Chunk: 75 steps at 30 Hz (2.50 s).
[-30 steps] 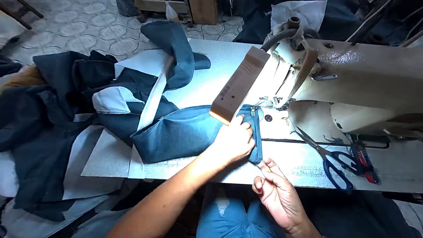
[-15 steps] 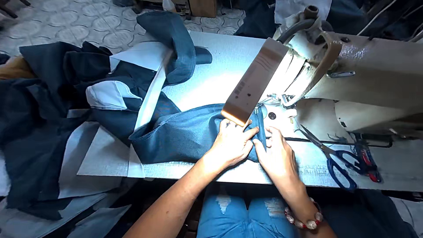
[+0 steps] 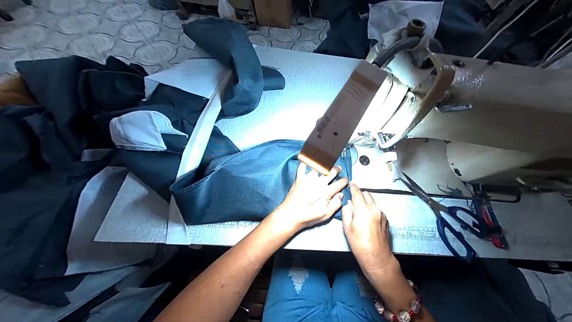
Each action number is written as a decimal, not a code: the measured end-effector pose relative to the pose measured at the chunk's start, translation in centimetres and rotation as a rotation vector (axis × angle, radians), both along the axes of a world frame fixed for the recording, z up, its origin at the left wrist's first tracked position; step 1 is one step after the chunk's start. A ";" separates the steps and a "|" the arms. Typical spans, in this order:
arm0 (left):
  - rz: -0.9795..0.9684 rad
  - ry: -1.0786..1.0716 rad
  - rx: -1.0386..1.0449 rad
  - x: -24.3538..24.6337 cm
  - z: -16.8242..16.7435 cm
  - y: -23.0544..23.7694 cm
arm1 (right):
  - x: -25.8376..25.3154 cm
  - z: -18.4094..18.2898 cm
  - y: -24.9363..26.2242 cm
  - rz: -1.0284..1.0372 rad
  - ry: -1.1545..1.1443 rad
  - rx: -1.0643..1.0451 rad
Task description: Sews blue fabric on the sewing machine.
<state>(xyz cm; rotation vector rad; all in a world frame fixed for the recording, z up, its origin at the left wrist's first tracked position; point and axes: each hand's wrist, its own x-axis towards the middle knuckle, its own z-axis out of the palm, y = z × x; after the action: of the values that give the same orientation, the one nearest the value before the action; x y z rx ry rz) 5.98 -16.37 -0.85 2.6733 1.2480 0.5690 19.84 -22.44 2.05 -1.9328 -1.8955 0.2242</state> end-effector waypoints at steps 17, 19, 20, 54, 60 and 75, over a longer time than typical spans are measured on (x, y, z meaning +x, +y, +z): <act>-0.012 -0.161 -0.102 0.0 0.0 -3.6 | 1.1 0.5 0.9 0.140 -0.033 -0.087; -0.019 -0.159 -0.109 -0.1 0.0 -3.5 | 1.1 0.5 0.9 0.154 -0.041 -0.081; -0.019 -0.161 -0.104 -0.2 -0.1 -3.4 | 1.1 0.4 1.0 0.162 -0.041 -0.070; 0.043 -0.408 0.018 -1.0 0.0 1.3 | 1.9 -2.4 6.1 0.058 0.381 0.102; 0.221 -0.166 0.273 -2.8 -0.7 -1.2 | 0.7 -1.9 3.7 0.066 0.967 0.076; -0.082 -0.107 0.481 0.9 -1.1 -0.3 | 3.9 -3.5 1.8 0.289 0.043 0.415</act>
<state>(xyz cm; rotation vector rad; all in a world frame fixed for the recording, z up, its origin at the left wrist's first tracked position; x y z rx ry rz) 6.88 -16.71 -1.97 2.9991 1.0751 1.1076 23.73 -20.69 -1.45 -1.3743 -1.9991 -0.0439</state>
